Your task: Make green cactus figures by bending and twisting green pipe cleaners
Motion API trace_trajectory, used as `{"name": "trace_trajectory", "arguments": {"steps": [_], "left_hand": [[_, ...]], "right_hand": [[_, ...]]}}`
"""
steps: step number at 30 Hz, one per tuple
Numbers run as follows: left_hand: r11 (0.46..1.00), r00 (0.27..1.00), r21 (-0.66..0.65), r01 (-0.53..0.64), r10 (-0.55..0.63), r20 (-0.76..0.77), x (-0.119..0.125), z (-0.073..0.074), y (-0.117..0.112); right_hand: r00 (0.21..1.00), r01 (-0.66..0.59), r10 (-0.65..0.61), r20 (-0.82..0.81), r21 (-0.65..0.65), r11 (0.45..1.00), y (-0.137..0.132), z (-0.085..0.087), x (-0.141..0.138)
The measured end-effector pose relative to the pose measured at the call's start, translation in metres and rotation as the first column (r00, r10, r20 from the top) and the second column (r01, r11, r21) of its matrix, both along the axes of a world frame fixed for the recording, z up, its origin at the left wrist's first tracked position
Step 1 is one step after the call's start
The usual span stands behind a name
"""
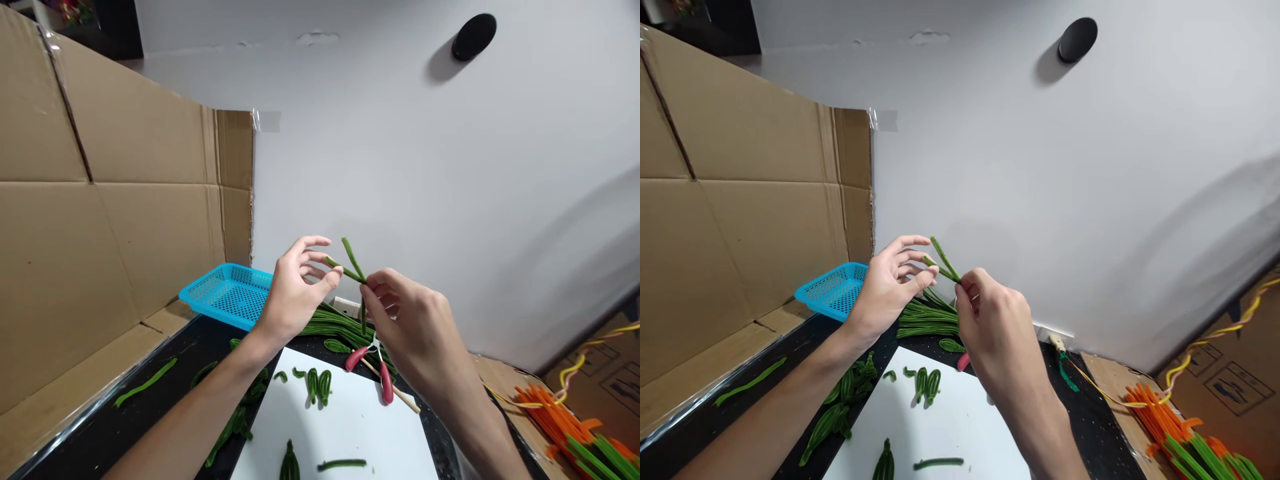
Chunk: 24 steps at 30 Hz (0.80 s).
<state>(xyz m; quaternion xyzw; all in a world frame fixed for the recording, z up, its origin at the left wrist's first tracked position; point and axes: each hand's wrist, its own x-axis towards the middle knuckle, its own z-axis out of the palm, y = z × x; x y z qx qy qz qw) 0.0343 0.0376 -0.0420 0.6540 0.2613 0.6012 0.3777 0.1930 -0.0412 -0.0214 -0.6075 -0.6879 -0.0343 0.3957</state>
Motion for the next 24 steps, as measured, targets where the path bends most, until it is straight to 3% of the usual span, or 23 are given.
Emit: {"name": "trace_trajectory", "arguments": {"steps": [2,3,5,7,8,9,10,11,13,15,17,20,24], "left_hand": [[0.971,0.987,0.191,-0.147,0.158,-0.042,-0.001,-0.002,-0.001],[0.925,0.969,0.317,-0.209,0.240,-0.064,0.000,-0.003,-0.003],[0.771,0.909,0.575,-0.273,0.402,-0.108,0.002,-0.006,-0.007],[0.608,0.831,0.753,-0.251,0.535,-0.155,0.006,-0.009,-0.012],[0.556,0.793,0.798,-0.234,0.584,-0.174,0.008,-0.011,-0.013],[0.540,0.765,0.811,-0.225,0.613,-0.195,0.010,-0.012,-0.014],[0.565,0.755,0.797,-0.214,0.613,-0.232,0.011,-0.013,-0.014],[0.623,0.762,0.758,-0.190,0.581,-0.286,0.012,-0.015,-0.013],[0.768,0.802,0.629,-0.119,0.448,-0.395,0.013,-0.016,-0.011],[0.864,0.844,0.502,-0.036,0.296,-0.448,0.012,-0.017,-0.008],[0.913,0.873,0.408,0.018,0.185,-0.451,0.012,-0.017,-0.007],[0.950,0.902,0.310,0.029,0.109,-0.418,0.013,-0.019,-0.008],[0.986,0.962,0.149,0.069,-0.026,-0.273,0.015,-0.016,-0.010]], "right_hand": [[0.993,0.091,-0.090,0.076,-0.007,0.996,0.001,0.002,0.004],[0.984,0.134,-0.132,0.121,-0.008,0.991,0.001,0.002,0.006],[0.961,0.195,-0.189,0.202,-0.009,0.981,0.002,0.003,0.008],[0.943,0.220,-0.212,0.255,-0.006,0.975,0.003,0.002,0.008],[0.939,0.222,-0.213,0.269,-0.004,0.975,0.004,0.002,0.009],[0.939,0.217,-0.207,0.275,-0.004,0.976,0.004,0.002,0.009],[0.941,0.208,-0.199,0.274,-0.003,0.978,0.004,0.001,0.010],[0.945,0.196,-0.189,0.266,0.000,0.981,0.005,0.001,0.011],[0.959,0.162,-0.161,0.234,0.013,0.987,0.004,0.001,0.013],[0.974,0.123,-0.128,0.189,0.039,0.992,0.004,0.001,0.016],[0.985,0.095,-0.104,0.140,0.070,0.993,0.003,0.001,0.018],[0.992,0.098,-0.105,0.073,0.097,0.990,0.002,0.002,0.019],[0.999,0.053,-0.053,-0.004,0.077,0.996,0.000,0.004,0.018]]}}
